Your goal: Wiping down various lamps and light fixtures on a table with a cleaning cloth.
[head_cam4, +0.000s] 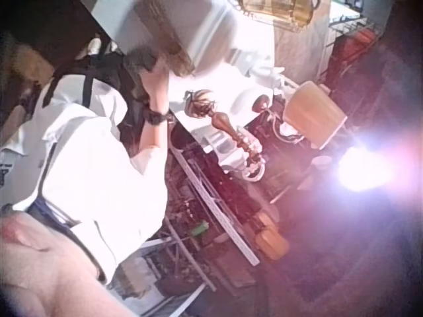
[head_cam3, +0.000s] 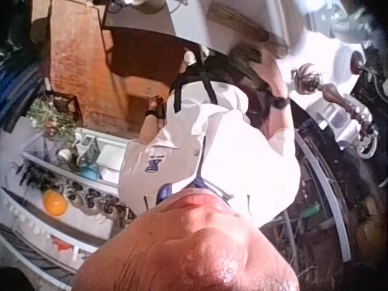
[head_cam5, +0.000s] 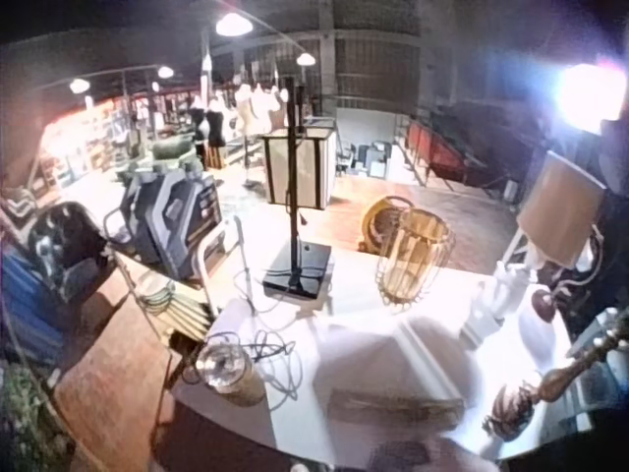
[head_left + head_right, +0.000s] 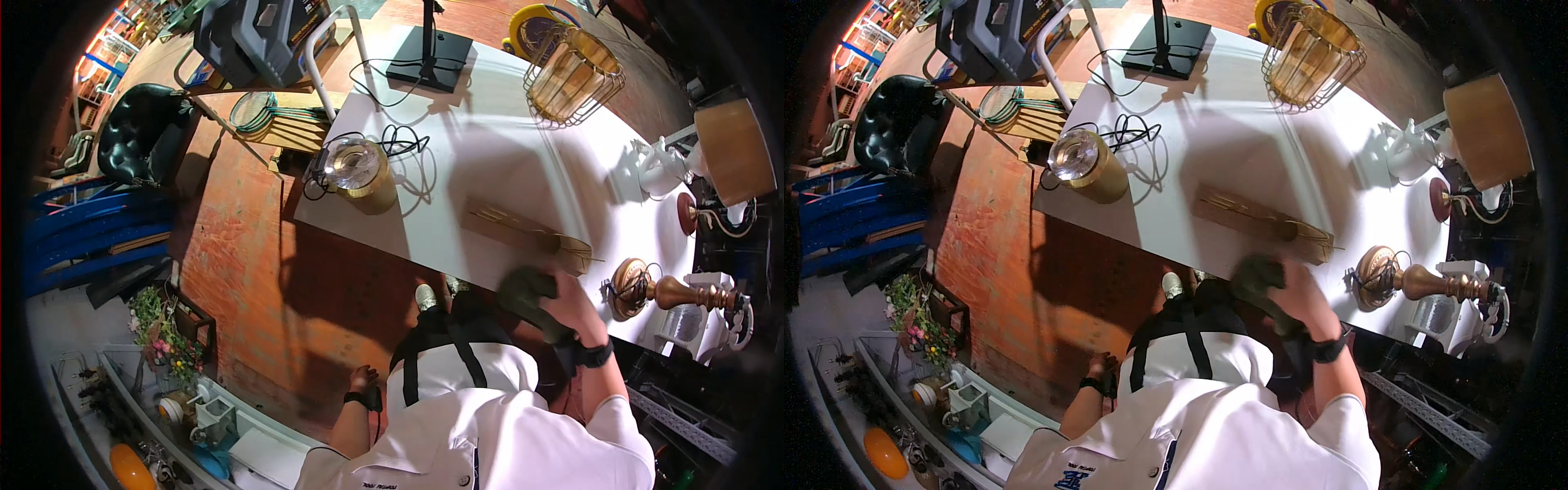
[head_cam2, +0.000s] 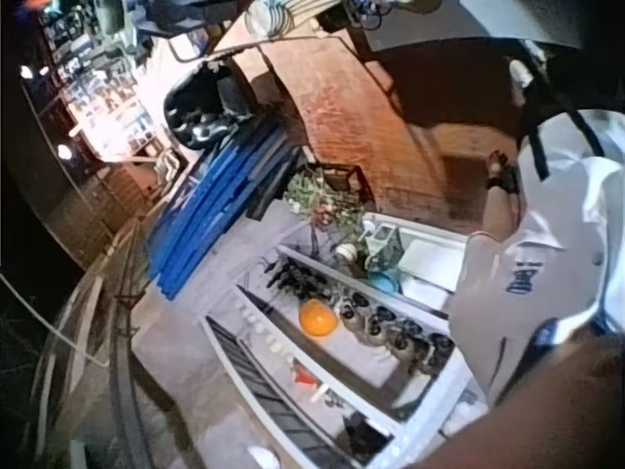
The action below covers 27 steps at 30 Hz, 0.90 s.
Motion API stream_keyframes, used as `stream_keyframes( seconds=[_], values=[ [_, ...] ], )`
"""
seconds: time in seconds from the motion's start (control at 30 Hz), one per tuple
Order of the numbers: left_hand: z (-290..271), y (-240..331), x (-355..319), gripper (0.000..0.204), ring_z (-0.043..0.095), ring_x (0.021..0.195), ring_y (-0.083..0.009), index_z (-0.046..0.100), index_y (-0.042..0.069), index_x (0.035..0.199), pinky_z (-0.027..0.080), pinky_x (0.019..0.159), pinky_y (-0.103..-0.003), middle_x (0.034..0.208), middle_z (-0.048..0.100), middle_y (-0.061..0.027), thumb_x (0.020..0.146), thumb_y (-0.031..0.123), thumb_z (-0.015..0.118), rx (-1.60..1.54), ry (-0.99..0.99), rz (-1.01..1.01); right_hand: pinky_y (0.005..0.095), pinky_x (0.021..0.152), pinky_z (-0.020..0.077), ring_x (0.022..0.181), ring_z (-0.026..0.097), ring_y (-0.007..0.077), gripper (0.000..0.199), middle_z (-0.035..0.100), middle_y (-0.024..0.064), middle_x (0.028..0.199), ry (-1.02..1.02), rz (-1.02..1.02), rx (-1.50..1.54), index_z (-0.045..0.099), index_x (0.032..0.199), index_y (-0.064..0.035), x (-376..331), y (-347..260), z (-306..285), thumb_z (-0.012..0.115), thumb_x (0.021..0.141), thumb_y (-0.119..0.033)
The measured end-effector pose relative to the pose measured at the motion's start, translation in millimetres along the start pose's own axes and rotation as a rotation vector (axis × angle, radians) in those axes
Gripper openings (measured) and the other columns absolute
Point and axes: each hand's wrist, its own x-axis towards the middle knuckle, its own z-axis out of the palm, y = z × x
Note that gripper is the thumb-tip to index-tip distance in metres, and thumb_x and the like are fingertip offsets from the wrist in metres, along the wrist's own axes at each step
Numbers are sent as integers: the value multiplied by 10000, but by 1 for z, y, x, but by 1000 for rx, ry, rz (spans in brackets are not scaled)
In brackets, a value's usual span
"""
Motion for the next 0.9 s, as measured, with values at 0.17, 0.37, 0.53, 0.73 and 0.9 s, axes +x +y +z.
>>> stream_keyframes(
  seconds=[0.17, 0.37, 0.53, 0.73, 0.9],
  values=[
    [21, 16, -5, 421, 598, 875, -229, 424, 39, 1255, 487, 699, -345, 1053, 579, -127, 888, 245, 430, 18, -23, 21, 408, 839, 450, 1004, 548, 380, 522, 593, 231, 1009, 110, 171, -124, 469, 1148, -24, -2, 97, 23, 628, 652, -48],
    [55, 93, -46, 318, 609, 848, -197, 524, 38, 1151, 480, 733, -311, 952, 619, -94, 892, 214, 465, 5, -94, 270, 398, 862, 441, 1015, 546, 353, 458, 577, 202, 1050, 11, -347, 172, 472, 1134, -8, 45, 16, 109, 598, 696, -49],
    [116, 190, -140, 215, 609, 816, -154, 627, 21, 985, 467, 750, -266, 887, 644, -70, 889, 171, 507, 83, -318, 530, 399, 776, 442, 872, 567, 367, 431, 581, 220, 916, -207, -314, 185, 470, 1109, -36, 52, -46, 107, 586, 694, -53],
    [206, 255, -214, 242, 589, 838, -113, 617, 8, 1041, 453, 773, -255, 925, 643, -45, 890, 177, 531, 499, -400, 960, 434, 734, 458, 848, 579, 397, 510, 595, 250, 892, 158, -5, 241, 443, 1162, -30, 16, 32, 61, 584, 685, -145],
    [285, 269, -216, 399, 552, 1028, -188, 437, -2, 1265, 435, 855, -279, 1178, 551, -123, 887, 104, 508, 540, -618, 941, 315, 730, 451, 818, 562, 264, 735, 552, 170, 880, 531, 307, 539, 231, 1346, -26, -31, 114, 30, 529, 674, -57]
  ],
)
